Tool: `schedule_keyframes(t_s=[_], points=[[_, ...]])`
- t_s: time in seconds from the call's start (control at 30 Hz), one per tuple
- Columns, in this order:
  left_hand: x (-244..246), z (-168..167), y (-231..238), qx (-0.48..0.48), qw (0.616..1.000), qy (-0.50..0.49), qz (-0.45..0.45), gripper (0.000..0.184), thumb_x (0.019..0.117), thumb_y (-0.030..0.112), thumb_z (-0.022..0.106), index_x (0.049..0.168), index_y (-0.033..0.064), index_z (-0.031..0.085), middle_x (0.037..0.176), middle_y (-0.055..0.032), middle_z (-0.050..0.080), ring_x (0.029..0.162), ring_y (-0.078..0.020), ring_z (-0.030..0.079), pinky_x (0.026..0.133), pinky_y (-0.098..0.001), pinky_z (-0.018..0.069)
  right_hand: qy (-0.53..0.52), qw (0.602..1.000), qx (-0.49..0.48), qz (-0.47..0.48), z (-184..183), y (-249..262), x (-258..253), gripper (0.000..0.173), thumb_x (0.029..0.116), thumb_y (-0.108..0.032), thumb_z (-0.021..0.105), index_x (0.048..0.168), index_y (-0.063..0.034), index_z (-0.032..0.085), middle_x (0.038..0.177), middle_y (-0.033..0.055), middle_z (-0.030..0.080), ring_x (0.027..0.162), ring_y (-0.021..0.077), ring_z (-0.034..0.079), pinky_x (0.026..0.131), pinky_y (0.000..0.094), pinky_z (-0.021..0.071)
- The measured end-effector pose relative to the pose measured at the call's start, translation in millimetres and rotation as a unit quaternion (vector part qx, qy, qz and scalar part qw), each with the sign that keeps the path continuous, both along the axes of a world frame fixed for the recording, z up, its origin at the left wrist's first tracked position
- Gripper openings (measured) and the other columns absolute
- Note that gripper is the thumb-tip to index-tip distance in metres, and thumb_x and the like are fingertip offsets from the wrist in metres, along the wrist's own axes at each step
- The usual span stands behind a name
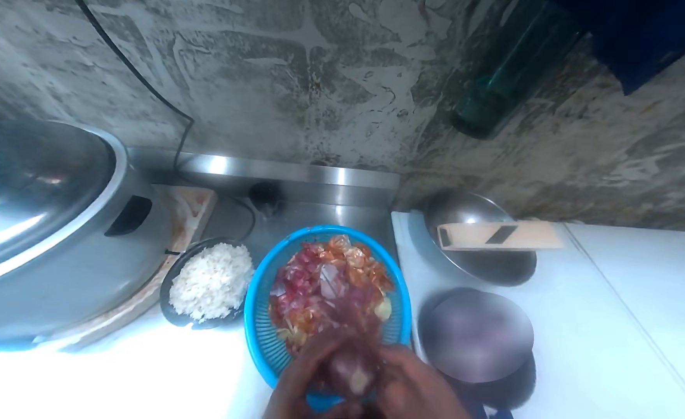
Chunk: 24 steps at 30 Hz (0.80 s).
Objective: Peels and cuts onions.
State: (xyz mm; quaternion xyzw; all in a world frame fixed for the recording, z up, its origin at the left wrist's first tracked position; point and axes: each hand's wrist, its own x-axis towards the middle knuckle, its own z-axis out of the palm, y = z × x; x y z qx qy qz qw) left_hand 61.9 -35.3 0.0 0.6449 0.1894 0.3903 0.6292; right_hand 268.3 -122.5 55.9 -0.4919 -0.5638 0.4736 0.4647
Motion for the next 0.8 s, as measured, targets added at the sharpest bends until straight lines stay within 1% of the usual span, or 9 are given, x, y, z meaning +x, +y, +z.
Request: schedule_keyframes(t_s=[0.2,0.27,0.37,0.47,0.57,0.63,0.67,0.73,0.8], points=[[-6,0,3,0.027,0.999,-0.026,-0.007,0.066,0.0784,0.01,0.088,0.137,0.0239,0.06,0.144,-0.002,0.058,0.128,-0.0202,0.06,0.101,-0.0402,0.0571,0.095,0.995,-0.015,-0.039,-5,3,4,0.044,0.1069,-0.044,0.047,0.136,-0.0123,0.056,0.075,-0.0004,0.059,0.057,0.0049,0.053,0.05,0.0226,0.0476],[-6,-1,2,0.024,0.998,-0.058,-0.012,0.068,0.0786,0.007,0.086,0.138,0.026,0.059,0.146,-0.0003,0.055,0.129,-0.0196,0.058,0.102,-0.0392,0.0566,0.111,0.989,-0.049,-0.082,-9,9,7,0.043,0.1071,-0.044,0.047,0.134,-0.0111,0.055,0.072,0.0006,0.058,0.052,0.0076,0.053,0.046,0.0245,0.0473],[-4,-4,2,0.001,0.996,-0.087,-0.004,0.068,0.0784,0.002,0.084,0.137,0.0246,0.06,0.154,-0.0042,0.047,0.133,-0.0257,0.055,0.1,-0.043,0.0577,0.11,0.976,-0.125,-0.137,-16,15,11,0.037,0.109,-0.034,0.044,0.134,-0.0078,0.053,0.069,0.0021,0.056,0.049,0.0105,0.05,0.042,0.0257,0.0446],[-4,-9,2,-0.016,0.998,-0.065,0.014,0.065,0.0786,0.001,0.084,0.136,0.0181,0.06,0.153,-0.0071,0.047,0.13,-0.0276,0.058,0.097,-0.0452,0.0603,0.051,0.982,-0.155,-0.099,-11,13,9,0.05,0.108,-0.031,0.045,0.152,-0.0065,0.04,0.073,0.0013,0.057,0.053,0.0108,0.051,0.046,0.0273,0.0458],[-5,-13,1,-0.011,0.999,-0.04,0.025,0.063,0.0805,0.002,0.083,0.138,0.0151,0.059,0.15,-0.0091,0.05,0.129,-0.0291,0.059,0.097,-0.047,0.0609,-0.026,0.994,-0.094,-0.042,-6,7,7,0.071,0.1071,-0.041,0.047,0.16,0.0003,0.023,0.078,0.0036,0.06,0.058,0.0114,0.055,0.052,0.0309,0.051],[-6,-14,-2,-0.016,0.999,-0.018,0.039,0.063,0.0811,0.004,0.083,0.138,0.0141,0.059,0.147,-0.0082,0.052,0.125,-0.026,0.062,0.095,-0.046,0.0618,-0.103,0.993,-0.059,0.009,-1,4,8,0.075,0.1066,-0.048,0.045,0.159,0.0021,0.025,0.096,0.0107,0.069,0.067,0.0131,0.062,0.061,0.0359,0.0567],[-7,-13,-3,-0.016,0.999,-0.005,0.049,0.062,0.0808,0.005,0.084,0.137,0.0123,0.059,0.144,-0.0075,0.055,0.119,-0.0228,0.065,0.093,-0.044,0.0627,-0.148,0.987,-0.052,0.034,4,2,7,0.073,0.1066,-0.049,0.044,0.158,0.0006,0.029,0.099,0.0137,0.071,0.07,0.0165,0.065,0.065,0.0409,0.0586],[-7,-11,-5,-0.008,0.998,0.01,0.065,0.061,0.0792,0.007,0.086,0.135,0.0121,0.061,0.14,-0.0042,0.059,0.114,-0.0166,0.067,0.093,-0.0395,0.062,-0.232,0.969,-0.046,0.066,11,1,3,0.071,0.1067,-0.05,0.044,0.158,-0.0017,0.033,0.087,0.0138,0.07,0.066,0.0229,0.067,0.061,0.0479,0.0582],[-8,-11,-5,0.013,0.998,0.006,0.062,0.061,0.079,0.008,0.087,0.134,0.0112,0.062,0.139,-0.005,0.059,0.119,-0.0168,0.064,0.097,-0.0391,0.0596,-0.293,0.952,-0.045,0.076,16,1,-2,0.066,0.1069,-0.047,0.044,0.155,-0.0024,0.037,0.076,0.013,0.067,0.06,0.0278,0.064,0.057,0.052,0.055]])
